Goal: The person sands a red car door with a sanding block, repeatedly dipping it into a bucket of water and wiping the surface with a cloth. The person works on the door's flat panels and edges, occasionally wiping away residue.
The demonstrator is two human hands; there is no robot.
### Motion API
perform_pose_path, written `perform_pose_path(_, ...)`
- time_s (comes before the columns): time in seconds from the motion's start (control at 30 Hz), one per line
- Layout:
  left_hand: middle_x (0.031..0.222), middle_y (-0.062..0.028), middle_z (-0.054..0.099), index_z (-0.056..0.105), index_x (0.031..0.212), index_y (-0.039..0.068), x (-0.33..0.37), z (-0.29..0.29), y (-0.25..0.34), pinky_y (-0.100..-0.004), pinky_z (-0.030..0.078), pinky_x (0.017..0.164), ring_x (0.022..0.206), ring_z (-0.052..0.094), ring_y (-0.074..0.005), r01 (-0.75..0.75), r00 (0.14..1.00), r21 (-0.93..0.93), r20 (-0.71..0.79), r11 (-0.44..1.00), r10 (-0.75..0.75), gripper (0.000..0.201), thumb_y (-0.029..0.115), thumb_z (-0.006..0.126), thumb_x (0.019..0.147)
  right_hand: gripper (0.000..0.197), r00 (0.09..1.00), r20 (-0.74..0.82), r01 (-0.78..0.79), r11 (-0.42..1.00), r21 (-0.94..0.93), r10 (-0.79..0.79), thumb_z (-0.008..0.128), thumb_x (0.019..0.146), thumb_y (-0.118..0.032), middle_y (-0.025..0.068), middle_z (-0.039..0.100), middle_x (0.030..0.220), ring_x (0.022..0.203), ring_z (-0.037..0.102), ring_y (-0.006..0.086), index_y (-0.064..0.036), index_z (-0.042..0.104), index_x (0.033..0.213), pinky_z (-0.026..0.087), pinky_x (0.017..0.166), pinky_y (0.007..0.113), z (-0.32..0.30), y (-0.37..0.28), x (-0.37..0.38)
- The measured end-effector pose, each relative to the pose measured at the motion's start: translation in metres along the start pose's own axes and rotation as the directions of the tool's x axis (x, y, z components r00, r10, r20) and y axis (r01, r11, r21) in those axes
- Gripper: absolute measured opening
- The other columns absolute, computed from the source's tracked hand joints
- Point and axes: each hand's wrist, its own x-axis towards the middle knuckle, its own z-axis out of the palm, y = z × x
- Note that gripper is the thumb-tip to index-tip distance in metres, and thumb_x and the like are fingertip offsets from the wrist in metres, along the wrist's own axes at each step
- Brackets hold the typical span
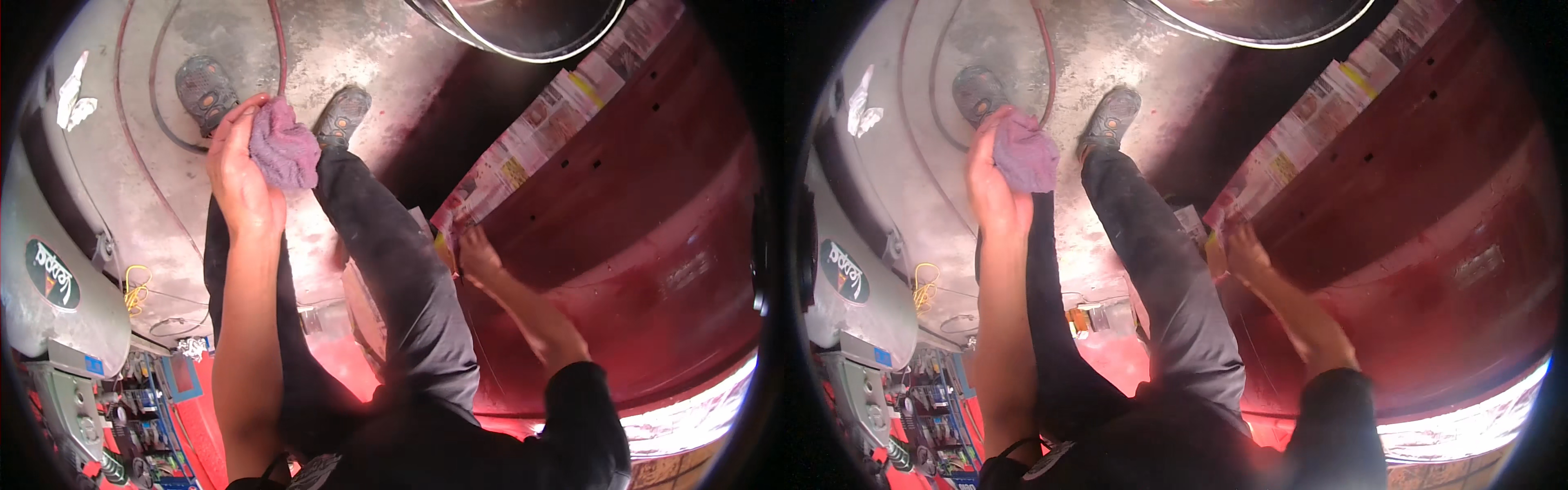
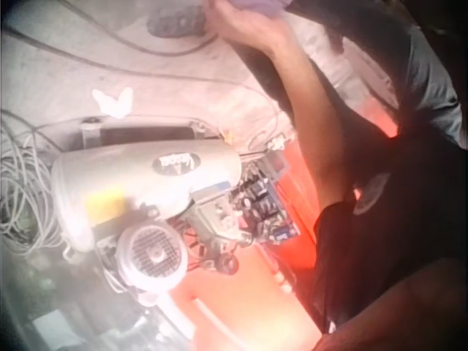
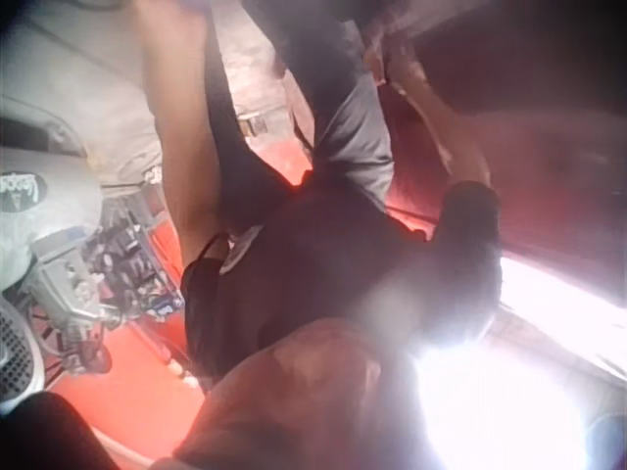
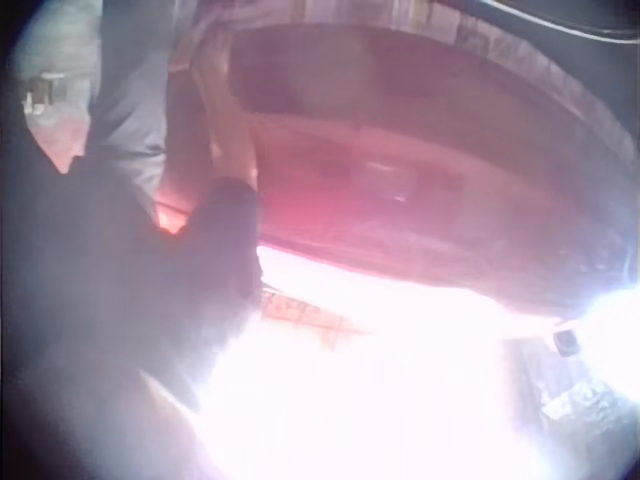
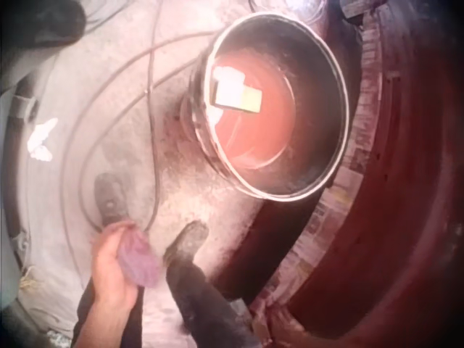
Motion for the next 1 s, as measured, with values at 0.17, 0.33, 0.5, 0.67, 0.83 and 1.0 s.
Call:
perform_pose_path(0.17, 0.108, -0.0103, 0.073, 0.071, 0.117, -0.005, 0.006, -0.016, 0.000, -0.0332, 0.055, 0.092, 0.102, 0.070, -0.0212, 0.106, 0.994, -0.039, -0.036, 0.994, -0.107, 0.025, 0.010, 0.057, 0.103, 0.046, 0.986, 0.150, 0.052, 0.986, 0.160, -0.076, 0.064, 0.094, -0.036, 0.0163, 0.065, 0.130, 0.139, 0.050, 0.0372, -0.0019, 0.075, 0.123, 0.019, 0.127, 0.061, -0.076, 0.069, 0.006)
perform_pose_path(0.33, 0.109, -0.0109, 0.073, 0.071, 0.117, -0.006, 0.000, -0.005, 0.004, -0.0331, 0.054, 0.093, 0.102, 0.070, -0.0208, 0.058, 0.998, -0.003, -0.012, 0.998, -0.058, 0.025, 0.011, 0.057, 0.104, 0.050, 0.997, 0.076, 0.014, 0.999, 0.044, -0.018, 0.062, 0.095, -0.037, 0.0176, 0.060, 0.143, 0.144, 0.046, 0.0365, -0.0029, 0.073, 0.129, 0.019, 0.127, 0.059, -0.037, 0.056, -0.001)
perform_pose_path(0.5, 0.104, -0.0101, 0.074, 0.071, 0.115, -0.004, 0.017, -0.006, 0.005, -0.0326, 0.055, 0.089, 0.098, 0.070, -0.0210, 0.076, 0.996, -0.027, 0.041, 0.997, -0.075, 0.024, 0.012, 0.057, 0.105, 0.052, 0.999, -0.032, 0.004, 0.996, 0.090, -0.001, 0.062, 0.094, -0.035, 0.0189, 0.058, 0.146, 0.146, 0.043, 0.0362, 0.0001, 0.072, 0.131, 0.019, 0.127, 0.059, 0.024, -0.014, 0.012)
perform_pose_path(0.67, 0.105, -0.0116, 0.073, 0.071, 0.115, -0.005, 0.003, -0.017, 0.009, -0.0342, 0.056, 0.088, 0.097, 0.070, -0.0217, 0.120, 0.993, -0.024, -0.015, 0.993, -0.120, 0.026, 0.016, 0.056, 0.105, 0.048, 0.960, 0.250, 0.118, 0.992, 0.030, -0.122, 0.058, 0.093, -0.031, 0.0167, 0.062, 0.139, 0.144, 0.045, 0.0351, 0.0012, 0.074, 0.125, 0.017, 0.126, 0.062, -0.041, -0.034, -0.027)
perform_pose_path(0.83, 0.108, -0.0116, 0.073, 0.071, 0.116, -0.005, 0.006, -0.006, 0.000, -0.0346, 0.056, 0.090, 0.100, 0.070, -0.0219, -0.003, 1.000, 0.059, 0.009, 0.998, 0.003, 0.027, 0.014, 0.055, 0.105, 0.047, 0.996, 0.081, 0.033, 0.999, 0.016, -0.034, 0.057, 0.094, -0.031, 0.0168, 0.060, 0.145, 0.147, 0.042, 0.0366, -0.0029, 0.075, 0.127, 0.017, 0.127, 0.061, -0.017, -0.003, -0.010)
perform_pose_path(1.0, 0.110, -0.0111, 0.073, 0.072, 0.116, -0.006, 0.011, -0.024, -0.002, -0.0328, 0.055, 0.090, 0.100, 0.070, -0.0208, 0.172, 0.985, -0.047, 0.020, 0.984, -0.171, 0.026, 0.011, 0.057, 0.104, 0.052, 0.991, 0.106, 0.080, 0.996, 0.047, -0.085, 0.054, 0.098, -0.032, 0.0129, 0.052, 0.158, 0.154, 0.036, 0.0333, -0.0048, 0.066, 0.141, 0.013, 0.129, 0.062, 0.002, -0.018, -0.045)
